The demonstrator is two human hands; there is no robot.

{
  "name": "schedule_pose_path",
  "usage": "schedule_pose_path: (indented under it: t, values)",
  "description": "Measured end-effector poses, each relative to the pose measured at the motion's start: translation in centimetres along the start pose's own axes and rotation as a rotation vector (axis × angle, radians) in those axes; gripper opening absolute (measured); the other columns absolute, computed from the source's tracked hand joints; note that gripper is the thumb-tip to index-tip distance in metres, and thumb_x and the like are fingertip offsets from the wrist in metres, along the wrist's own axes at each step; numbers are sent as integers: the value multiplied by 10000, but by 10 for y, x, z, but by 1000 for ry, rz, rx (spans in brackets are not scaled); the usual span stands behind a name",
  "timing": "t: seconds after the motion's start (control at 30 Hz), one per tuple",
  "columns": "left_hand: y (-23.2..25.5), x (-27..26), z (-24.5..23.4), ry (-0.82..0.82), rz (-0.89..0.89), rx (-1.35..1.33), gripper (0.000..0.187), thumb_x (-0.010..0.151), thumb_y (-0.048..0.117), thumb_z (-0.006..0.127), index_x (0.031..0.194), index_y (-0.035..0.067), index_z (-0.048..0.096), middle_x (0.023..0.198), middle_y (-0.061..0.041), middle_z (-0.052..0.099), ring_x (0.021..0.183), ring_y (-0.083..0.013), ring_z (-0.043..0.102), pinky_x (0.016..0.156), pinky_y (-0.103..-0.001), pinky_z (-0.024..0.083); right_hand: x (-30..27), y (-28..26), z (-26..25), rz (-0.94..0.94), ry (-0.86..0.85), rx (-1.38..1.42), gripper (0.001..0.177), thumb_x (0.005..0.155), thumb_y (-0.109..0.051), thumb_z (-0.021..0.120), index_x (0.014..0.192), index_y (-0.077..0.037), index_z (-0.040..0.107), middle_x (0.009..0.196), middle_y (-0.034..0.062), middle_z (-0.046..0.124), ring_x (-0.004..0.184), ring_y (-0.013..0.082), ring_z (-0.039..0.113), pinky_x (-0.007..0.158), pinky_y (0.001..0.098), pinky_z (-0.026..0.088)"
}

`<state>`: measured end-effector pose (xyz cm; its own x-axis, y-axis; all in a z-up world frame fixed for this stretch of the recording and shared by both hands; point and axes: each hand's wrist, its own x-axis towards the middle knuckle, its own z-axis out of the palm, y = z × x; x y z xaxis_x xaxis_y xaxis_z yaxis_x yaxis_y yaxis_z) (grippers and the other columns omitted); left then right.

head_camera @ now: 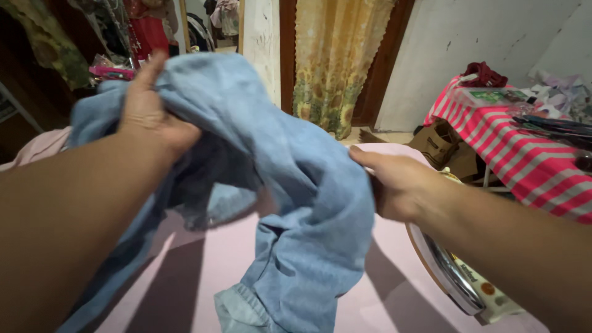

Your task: The person irons a pair of light blue jeans on a pink ironing board. They smooth the fabric, fold the legs, and use a white electric iron to press the denim, moving the iron back and forth across the legs and waist area.

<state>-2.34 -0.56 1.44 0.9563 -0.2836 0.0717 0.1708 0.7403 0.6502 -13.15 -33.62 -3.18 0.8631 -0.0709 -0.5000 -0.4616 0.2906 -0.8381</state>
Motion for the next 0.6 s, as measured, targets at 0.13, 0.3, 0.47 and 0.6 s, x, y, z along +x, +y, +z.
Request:
schedule_pose_path:
  t: [0.13,0.3,0.47,0.6]
  values:
    - [-27,-15,-2,419,-234,368,845,841,660,625,1437,77,490,1532,-189,529,1300,-371,551,1130,-590,331,8,3,24,-22,175,-307,495,913,-356,697,1314,-65,693,1336,140,696,1212,327,629,1031,470,499]
    - [-102,-50,-40,464,-754,701,713,761,543,736,1304,111,571,1290,-99,590,1075,-233,670,938,-586,442,6,54,22,141,112,-673,583,823,-420,754,1268,-44,708,1367,173,733,1218,323,676,1012,490,477]
    - [-149,-84,-63,173,-957,1124,631,742,508,859,1131,30,726,907,-56,620,749,-164,472,646,-342,338,7,89,-4,320,219,-861,656,896,-400,763,1397,-16,586,1472,183,599,1291,367,598,1037,544,510]
    - [-166,-94,-73,51,-1012,1459,480,746,428,790,1090,102,714,924,-12,667,718,-147,581,663,-367,477,15,93,-16,340,204,-425,688,864,-386,719,1407,14,584,1417,236,654,1243,392,662,988,532,522]
